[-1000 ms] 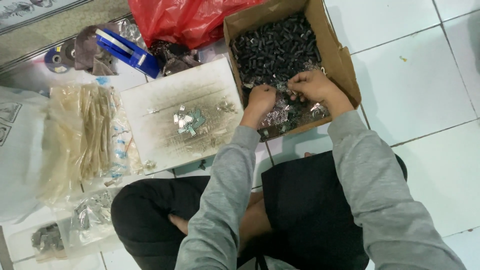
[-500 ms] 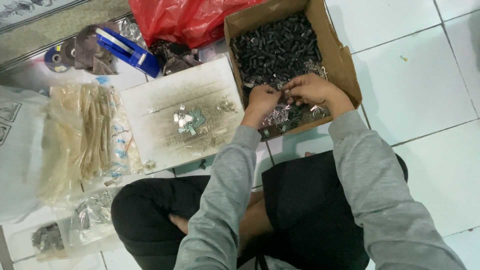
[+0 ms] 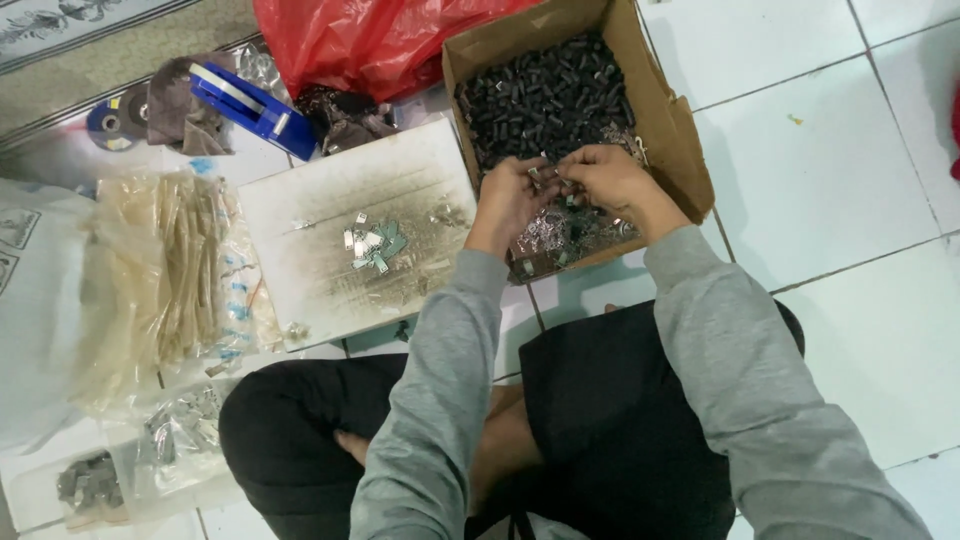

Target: Organizing and sorting small metal components from a board into a cardboard box.

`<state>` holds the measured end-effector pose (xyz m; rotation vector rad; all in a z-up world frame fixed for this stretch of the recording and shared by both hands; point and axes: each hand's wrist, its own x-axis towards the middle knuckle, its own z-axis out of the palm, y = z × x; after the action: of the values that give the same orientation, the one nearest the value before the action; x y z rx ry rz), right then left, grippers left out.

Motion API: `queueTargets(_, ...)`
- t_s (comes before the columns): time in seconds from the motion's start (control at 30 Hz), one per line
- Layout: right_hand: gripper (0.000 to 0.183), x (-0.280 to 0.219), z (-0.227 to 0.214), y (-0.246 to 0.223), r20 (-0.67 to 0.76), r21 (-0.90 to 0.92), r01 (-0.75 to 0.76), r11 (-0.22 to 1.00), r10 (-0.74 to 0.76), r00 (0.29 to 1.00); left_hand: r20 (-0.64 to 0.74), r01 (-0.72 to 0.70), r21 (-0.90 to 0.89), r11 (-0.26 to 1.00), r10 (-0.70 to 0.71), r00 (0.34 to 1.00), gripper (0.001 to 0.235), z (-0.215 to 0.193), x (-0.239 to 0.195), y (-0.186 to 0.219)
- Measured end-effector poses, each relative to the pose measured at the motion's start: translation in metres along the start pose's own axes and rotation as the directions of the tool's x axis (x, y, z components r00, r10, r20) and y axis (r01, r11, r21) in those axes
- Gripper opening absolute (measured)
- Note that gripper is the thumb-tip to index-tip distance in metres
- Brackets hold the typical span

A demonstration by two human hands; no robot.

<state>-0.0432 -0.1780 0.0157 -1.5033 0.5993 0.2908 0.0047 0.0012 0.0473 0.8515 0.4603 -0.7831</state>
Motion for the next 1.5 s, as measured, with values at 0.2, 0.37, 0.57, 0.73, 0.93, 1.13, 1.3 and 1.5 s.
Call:
queueTargets(0.2, 0.044, -0.026, 0.021, -0.025, -0.025, 0.089, 0.077, 0.993, -0.075, 0.997, 0.059, -0.063, -0.053, 0.997, 0.067, 0.996, 0.057, -0.007, -0.008, 0.000)
queueTargets(0.37, 0.037, -0.049, 0.041, -0.043, -0.050, 0.145, 0.112, 0.983, -0.105, 0.993, 0.068, -0.132, -0.029, 0.991, 0.134, 0.989, 0.058, 0.011, -0.071, 0.027)
queueTargets(0.57, 0.035, -0.060, 0.090, -0.057, -0.013, 0.087, 0.198, 0.976, -0.197, 0.980, -0.006, -0.332, 0.017, 0.943, 0.332, 0.943, 0.055, -0.007, -0.120, 0.049)
queueTargets(0.73, 0.035, -0.054, 0.161, -0.053, 0.017, 0.056, 0.260, 0.964, -0.261, 0.965, -0.122, -0.421, 0.253, 0.871, 0.460, 0.879, 0.047, -0.042, -0.155, 0.076)
queueTargets(0.93, 0.034, -0.049, 0.230, -0.043, 0.085, -0.125, 0.310, 0.942, -0.301, 0.950, -0.121, -0.317, 0.746, 0.585, 0.587, 0.801, 0.050, -0.104, -0.171, 0.091)
queueTargets(1.13, 0.035, -0.100, 0.237, -0.082, 0.151, -0.611, 0.370, 0.700, -0.356, 0.922, 0.047, -0.314, 0.890, 0.331, 0.618, 0.785, 0.048, -0.115, -0.210, 0.110)
queueTargets(1.3, 0.058, -0.102, 0.221, -0.076, 0.272, -0.723, 0.472, 0.504, -0.421, 0.866, 0.127, -0.176, 0.984, 0.014, 0.635, 0.762, 0.075, -0.138, -0.231, 0.117)
queueTargets(1.5, 0.047, -0.135, 0.258, -0.077, 0.313, -0.694, 0.548, 0.467, -0.490, 0.814, 0.173, -0.168, 0.983, -0.073, 0.672, 0.720, 0.053, -0.155, -0.197, 0.093)
